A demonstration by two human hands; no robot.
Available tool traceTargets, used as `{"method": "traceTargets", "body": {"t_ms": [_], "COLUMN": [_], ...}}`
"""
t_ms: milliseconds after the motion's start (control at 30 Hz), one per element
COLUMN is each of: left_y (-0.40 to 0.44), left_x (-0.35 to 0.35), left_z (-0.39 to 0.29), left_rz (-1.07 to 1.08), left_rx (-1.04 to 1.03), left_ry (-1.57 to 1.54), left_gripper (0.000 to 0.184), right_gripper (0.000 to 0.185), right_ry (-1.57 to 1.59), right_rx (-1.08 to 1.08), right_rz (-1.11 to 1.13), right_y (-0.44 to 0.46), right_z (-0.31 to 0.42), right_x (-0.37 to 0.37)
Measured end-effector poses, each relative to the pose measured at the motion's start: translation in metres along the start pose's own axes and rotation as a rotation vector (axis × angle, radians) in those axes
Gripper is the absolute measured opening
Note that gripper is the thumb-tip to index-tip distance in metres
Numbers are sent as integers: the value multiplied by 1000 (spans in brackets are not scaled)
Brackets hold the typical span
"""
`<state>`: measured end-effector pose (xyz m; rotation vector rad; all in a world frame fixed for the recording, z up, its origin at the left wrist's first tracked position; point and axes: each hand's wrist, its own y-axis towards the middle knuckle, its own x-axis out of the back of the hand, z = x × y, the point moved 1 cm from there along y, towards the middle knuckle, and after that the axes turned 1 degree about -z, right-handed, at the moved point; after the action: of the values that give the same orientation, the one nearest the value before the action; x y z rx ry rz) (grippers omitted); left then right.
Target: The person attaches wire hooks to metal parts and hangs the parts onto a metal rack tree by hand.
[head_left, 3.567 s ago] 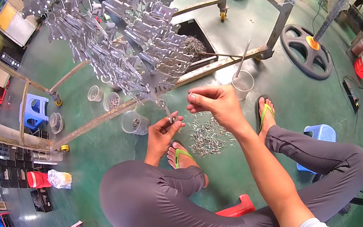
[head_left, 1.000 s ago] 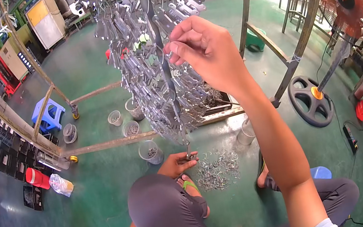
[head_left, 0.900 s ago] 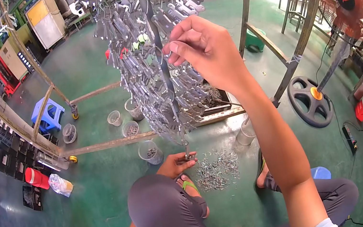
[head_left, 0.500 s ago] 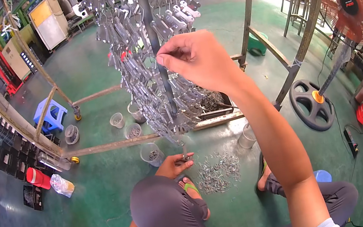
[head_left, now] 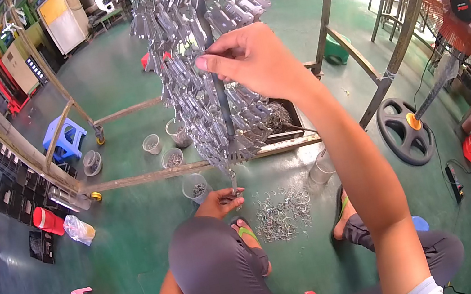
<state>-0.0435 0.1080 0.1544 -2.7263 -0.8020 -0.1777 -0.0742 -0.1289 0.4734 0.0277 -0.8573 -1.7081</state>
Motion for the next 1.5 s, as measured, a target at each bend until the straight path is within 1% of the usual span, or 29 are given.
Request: {"method": "traceTargets", "body": {"t_ms": [67,133,233,333,400,467,533,567,600,633,700,800,900,1000,1100,1200,1300,1333,1433,1467,1500], "left_y": [0,0,1,-13,-40,-46,-61,-70,-76,-77,-65,-46,-41,-41,-41,-53,-46,-42,-34,-28,-34], "left_x": [0,-1,-2,12,38,73,76,59,44,34,25,27,20,16,22,17,8,6,2,3,-6], "left_z": [-2,-5,-4,-22,-75,-134,-206,-264,-306,-334,-361,-375,-377,-376,-369,-363,-343,-340,-329,-318,-316], "left_rz": [11,31,32,-23,66,234,-95,-330,-535,-741,-923,-947,-952,-992,-1033,-878,-655,-635,-651,-620,-623], "left_rx": [2,22,2,56,221,77,-233,-261,-336,-412,-622,-668,-720,-710,-633,-464,-523,-544,-569,-658,-646], "left_ry": [-11,-36,-33,281,687,576,428,391,463,534,783,953,947,854,821,857,808,900,973,983,987], "left_gripper": [44,42,49,61,66,54,47,45,45,45,45,37,32,33,35,39,42,37,30,29,29], "right_gripper": [28,27,25,23,23,24,25,26,28,27,27,29,29,28,28,27,28,29,23,21,22], "right_ry": [39,81,112,77,54,55,9,-13,-21,-32,-53,-35,-23,51,128,103,82,88,-303,-390,-513], "right_rx": [-38,-17,-14,-11,-9,-5,-18,-24,-10,-8,6,-17,-66,-64,-29,-31,-18,-16,-145,-226,-325], "right_rz": [28,18,13,49,78,105,147,168,173,185,208,203,109,-25,-98,-80,-45,-34,46,156,216], "right_y": [-3,-4,-5,-5,-7,-8,-7,-6,-6,-6,-5,-7,-12,-21,-25,-28,-30,-31,-32,-33,-34], "right_z": [6,2,3,5,7,10,12,13,16,16,20,25,23,20,17,17,17,18,35,56,81], "right_x": [5,6,7,14,21,26,33,35,37,38,41,38,33,23,23,31,37,37,44,50,51]}}
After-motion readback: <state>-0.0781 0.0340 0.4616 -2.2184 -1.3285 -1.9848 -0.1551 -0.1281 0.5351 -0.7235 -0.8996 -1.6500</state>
